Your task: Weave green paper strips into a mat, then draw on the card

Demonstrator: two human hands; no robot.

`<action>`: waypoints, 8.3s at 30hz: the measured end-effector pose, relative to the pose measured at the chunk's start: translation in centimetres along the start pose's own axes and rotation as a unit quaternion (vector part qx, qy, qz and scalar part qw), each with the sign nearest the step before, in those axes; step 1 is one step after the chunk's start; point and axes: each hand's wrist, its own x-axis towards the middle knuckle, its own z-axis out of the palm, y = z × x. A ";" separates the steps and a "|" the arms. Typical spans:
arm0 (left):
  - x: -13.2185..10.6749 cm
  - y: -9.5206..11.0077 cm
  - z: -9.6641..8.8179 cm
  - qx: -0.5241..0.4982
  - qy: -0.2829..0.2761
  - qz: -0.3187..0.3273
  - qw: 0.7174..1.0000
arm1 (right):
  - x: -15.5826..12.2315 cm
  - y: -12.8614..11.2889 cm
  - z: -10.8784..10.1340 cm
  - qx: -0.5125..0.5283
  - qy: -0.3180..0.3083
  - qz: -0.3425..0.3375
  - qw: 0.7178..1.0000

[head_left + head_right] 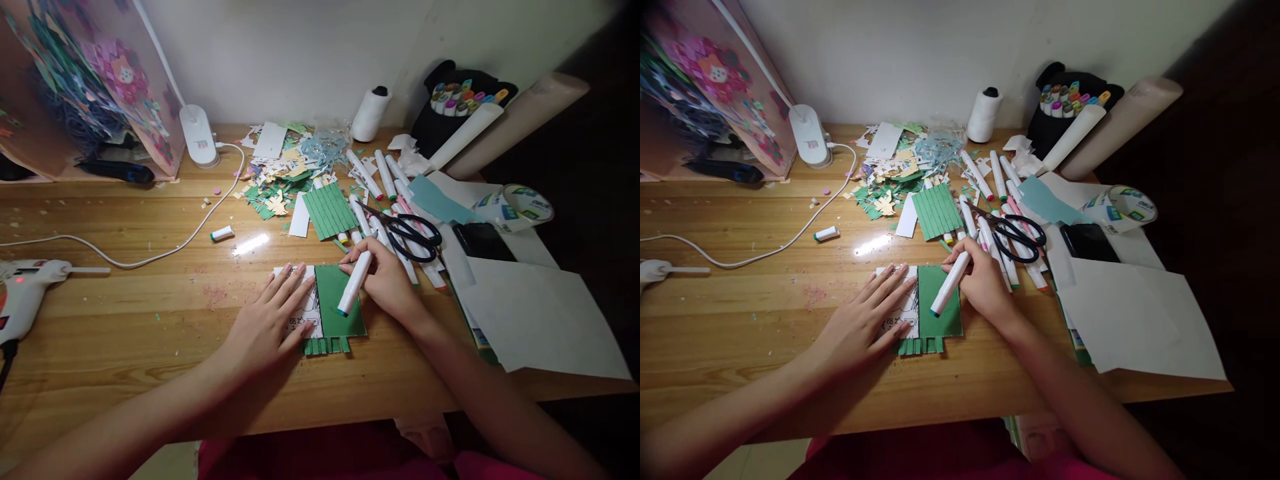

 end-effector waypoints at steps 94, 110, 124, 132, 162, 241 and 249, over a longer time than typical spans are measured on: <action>0.0 0.1 0.0 0.033 0.011 0.003 0.999 | -1.1 -2.8 0.6 -0.095 -0.132 -0.071 0.984; 0.1 0.1 0.0 0.032 0.008 0.001 0.999 | -1.4 -3.3 -0.4 -0.141 -0.238 -0.083 0.957; 0.0 0.1 -0.1 0.049 0.005 0.002 0.999 | -1.2 -2.9 -0.6 -0.146 -0.281 -0.163 0.935; 0.1 0.2 -0.1 0.050 0.006 0.004 0.999 | -1.3 -2.2 -0.7 -0.178 -0.332 -0.210 0.902; 0.4 0.2 -0.2 0.036 0.013 0.014 0.999 | -1.3 -2.5 -0.9 -0.110 -0.430 -0.160 0.882; 0.8 0.4 0.0 0.055 0.004 0.006 0.998 | -0.8 -2.3 -0.4 -0.097 -0.146 -0.059 0.983; 0.5 0.5 0.1 0.069 0.005 0.008 0.998 | -0.7 -2.1 -0.9 -0.098 -0.197 -0.045 0.974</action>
